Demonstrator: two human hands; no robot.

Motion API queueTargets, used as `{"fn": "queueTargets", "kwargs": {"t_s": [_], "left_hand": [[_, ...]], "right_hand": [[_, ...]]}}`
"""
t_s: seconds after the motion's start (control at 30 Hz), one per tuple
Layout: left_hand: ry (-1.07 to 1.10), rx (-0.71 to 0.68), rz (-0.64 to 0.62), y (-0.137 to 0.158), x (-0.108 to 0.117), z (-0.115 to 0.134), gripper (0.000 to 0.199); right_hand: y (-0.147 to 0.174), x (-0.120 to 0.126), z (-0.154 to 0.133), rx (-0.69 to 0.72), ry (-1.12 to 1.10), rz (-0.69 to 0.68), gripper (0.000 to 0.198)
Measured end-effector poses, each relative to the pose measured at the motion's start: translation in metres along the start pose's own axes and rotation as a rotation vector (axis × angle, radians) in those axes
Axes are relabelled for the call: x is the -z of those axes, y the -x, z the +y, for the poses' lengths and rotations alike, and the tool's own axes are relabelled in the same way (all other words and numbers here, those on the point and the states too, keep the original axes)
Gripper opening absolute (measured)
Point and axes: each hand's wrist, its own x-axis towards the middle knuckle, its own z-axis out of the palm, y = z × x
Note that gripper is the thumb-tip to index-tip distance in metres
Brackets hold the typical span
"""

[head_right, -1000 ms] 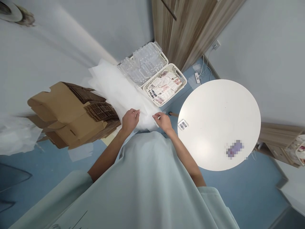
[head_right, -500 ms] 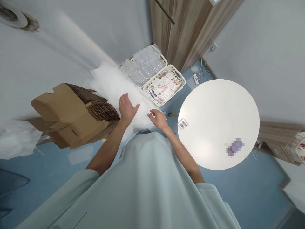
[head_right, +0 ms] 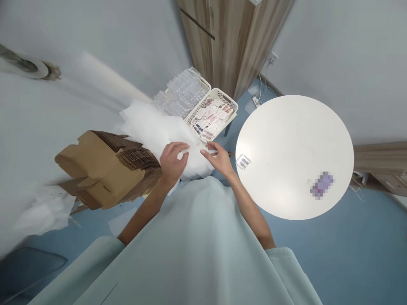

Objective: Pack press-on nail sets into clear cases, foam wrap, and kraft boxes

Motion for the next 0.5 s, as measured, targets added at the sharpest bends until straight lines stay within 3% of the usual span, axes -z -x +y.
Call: {"fn": "queueTargets", "kwargs": {"t_s": [0.13,0.27,0.37,0.5], "left_hand": [[0.054,-0.304,-0.041,0.011,-0.021,0.04,0.033],[0.145,-0.528,-0.097,0.019,-0.051,0.08,0.04],[0.237,-0.54,-0.101,0.028,-0.075,0.114,0.038],[0.421,-0.383,-0.161,0.042,-0.105,0.153,0.056]], "right_hand": [[0.021,0.031,-0.005,0.04,-0.171,0.107,0.077],[0.052,0.069,0.003,0.04,-0.251,0.248,0.059],[0.079,0.101,0.019,0.017,-0.278,0.36,0.05],[0.115,0.145,0.047,0.007,-0.33,0.483,0.047]]}}
